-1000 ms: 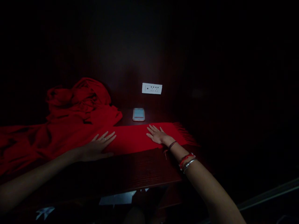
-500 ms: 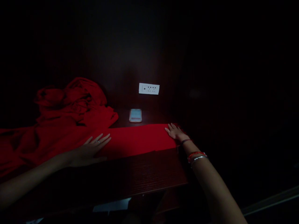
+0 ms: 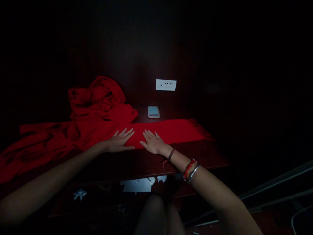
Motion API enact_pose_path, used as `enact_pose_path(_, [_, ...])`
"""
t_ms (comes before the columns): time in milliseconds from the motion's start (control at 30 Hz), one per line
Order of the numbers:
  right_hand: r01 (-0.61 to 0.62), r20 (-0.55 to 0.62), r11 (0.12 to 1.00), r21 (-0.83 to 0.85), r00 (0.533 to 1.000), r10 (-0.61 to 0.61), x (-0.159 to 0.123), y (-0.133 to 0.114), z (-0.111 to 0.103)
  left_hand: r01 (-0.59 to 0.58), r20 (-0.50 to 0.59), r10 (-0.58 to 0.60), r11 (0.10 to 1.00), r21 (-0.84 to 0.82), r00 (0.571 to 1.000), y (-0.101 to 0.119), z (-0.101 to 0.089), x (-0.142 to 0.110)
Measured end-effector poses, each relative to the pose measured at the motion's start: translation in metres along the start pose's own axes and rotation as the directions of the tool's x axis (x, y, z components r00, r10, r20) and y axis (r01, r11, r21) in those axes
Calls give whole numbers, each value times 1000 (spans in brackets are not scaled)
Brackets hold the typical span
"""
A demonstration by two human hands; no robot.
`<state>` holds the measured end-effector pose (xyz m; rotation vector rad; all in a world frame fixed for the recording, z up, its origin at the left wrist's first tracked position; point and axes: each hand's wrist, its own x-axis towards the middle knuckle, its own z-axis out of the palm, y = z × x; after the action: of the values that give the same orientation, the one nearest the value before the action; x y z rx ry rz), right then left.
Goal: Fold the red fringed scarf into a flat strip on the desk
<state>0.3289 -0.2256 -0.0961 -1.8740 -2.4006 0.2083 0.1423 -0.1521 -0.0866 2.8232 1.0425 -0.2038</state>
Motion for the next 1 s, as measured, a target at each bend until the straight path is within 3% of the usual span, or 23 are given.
enact_pose_path(400, [-184,77,974,-132,978,195,-38,67,-19,-39,-17,38,999,-19,999,-4,3,2])
enact_pose_path(567, [-246,52,966,-79,967,251,-47,84,-26,-52,-11,51,996,-66,999,-11,5,6])
enact_pose_path(633, [-208,-11,978,-35,978,207,-43,71,-32,-37,-31,34,994,-105,999,-14,3,7])
enact_pose_path(733, [-78,-105,997,18,991,79,-26,27,-35,-41,-188,30,998,-52,982,-18,-1,4])
enact_pose_path(833, [17,-73,998,53,997,-13,-4,-22,-27,-85,-282,99,994,62,954,-21,-4,-1])
enact_pose_path(900, [18,-37,997,72,999,-16,7,-42,-17,-98,-202,109,993,63,973,-23,-3,-4])
enact_pose_path(1000, [-18,20,998,59,1000,17,11,-45,-4,-89,-38,90,996,29,995,-26,1,-6])
